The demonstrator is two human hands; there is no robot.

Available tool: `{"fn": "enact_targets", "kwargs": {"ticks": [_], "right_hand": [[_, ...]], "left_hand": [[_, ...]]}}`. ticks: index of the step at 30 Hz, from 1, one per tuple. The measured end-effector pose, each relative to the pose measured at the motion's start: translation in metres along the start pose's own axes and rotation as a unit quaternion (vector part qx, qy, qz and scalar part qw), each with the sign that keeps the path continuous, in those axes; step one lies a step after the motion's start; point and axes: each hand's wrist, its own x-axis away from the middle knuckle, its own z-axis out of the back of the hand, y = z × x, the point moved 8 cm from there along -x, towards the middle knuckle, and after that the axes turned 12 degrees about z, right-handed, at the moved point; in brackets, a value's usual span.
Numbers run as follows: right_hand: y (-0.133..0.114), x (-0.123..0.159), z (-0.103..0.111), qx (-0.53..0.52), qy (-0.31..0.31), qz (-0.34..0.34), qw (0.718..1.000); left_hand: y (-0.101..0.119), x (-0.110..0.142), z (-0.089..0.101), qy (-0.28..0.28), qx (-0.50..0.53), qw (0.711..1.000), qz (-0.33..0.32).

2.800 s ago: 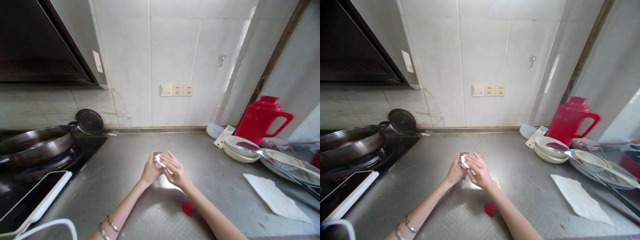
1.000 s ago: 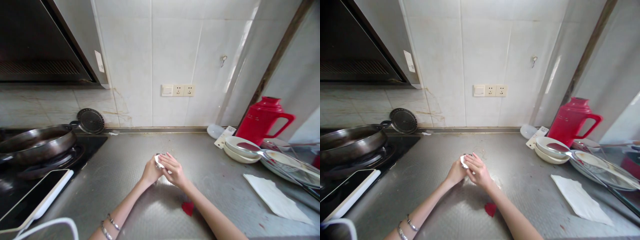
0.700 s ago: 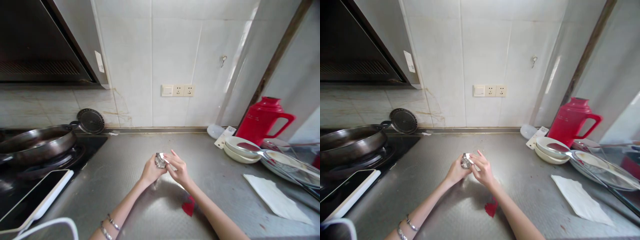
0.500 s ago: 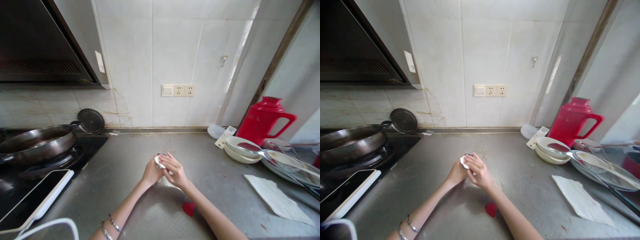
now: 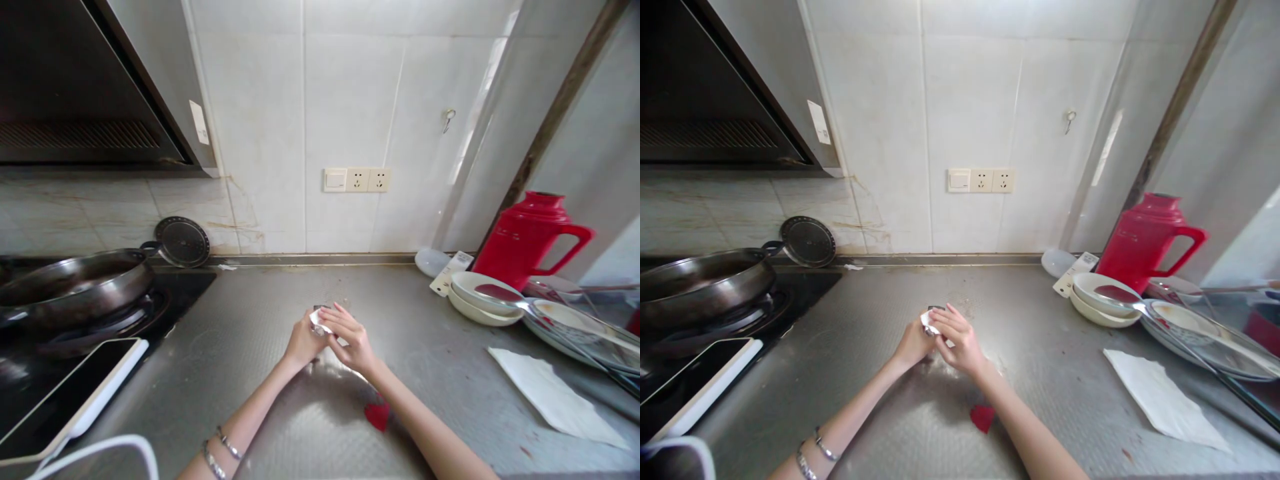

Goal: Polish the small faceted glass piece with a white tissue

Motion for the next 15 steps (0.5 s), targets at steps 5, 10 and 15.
{"fn": "enact_targets", "kwargs": {"ticks": [5, 10, 15], "right_hand": [[0.014, 0.004, 0.014, 0.014, 0.053, -0.051, 0.997], [0.002, -0.001, 0.012, 0.020, 0.016, 0.002, 1.000], [0.018, 0.003, 0.014, 0.009, 0.045, -0.080, 0.996]], "left_hand": [[0.005, 0.001, 0.006, 0.006, 0.026, 1.000, 0.007], [0.001, -0.002, 0.012, 0.018, 0.045, 0.999, 0.014], [0.007, 0.002, 0.012, 0.026, 0.038, 0.999, -0.007]]}}
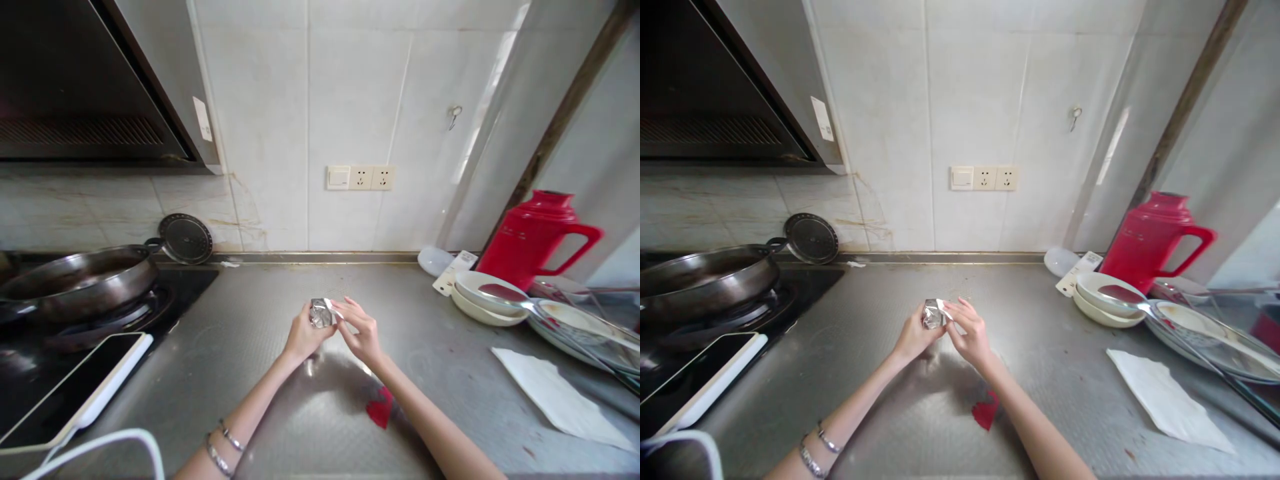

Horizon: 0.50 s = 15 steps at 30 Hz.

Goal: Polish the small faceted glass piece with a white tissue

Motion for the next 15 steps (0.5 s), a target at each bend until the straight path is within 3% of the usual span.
{"fn": "enact_targets", "kwargs": {"ticks": [8, 11, 15], "right_hand": [[0.025, 0.014, -0.004, -0.064, 0.039, -0.173, 0.982], [0.037, 0.020, -0.016, -0.144, 0.032, -0.268, 0.952], [0.041, 0.025, -0.040, -0.314, 0.001, -0.322, 0.893]], "left_hand": [[0.003, 0.001, 0.000, -0.011, 0.012, 1.000, 0.011], [0.001, 0.001, 0.001, -0.003, 0.005, 1.000, 0.021], [0.001, 0.001, 0.002, 0.003, 0.002, 1.000, 0.022]]}}
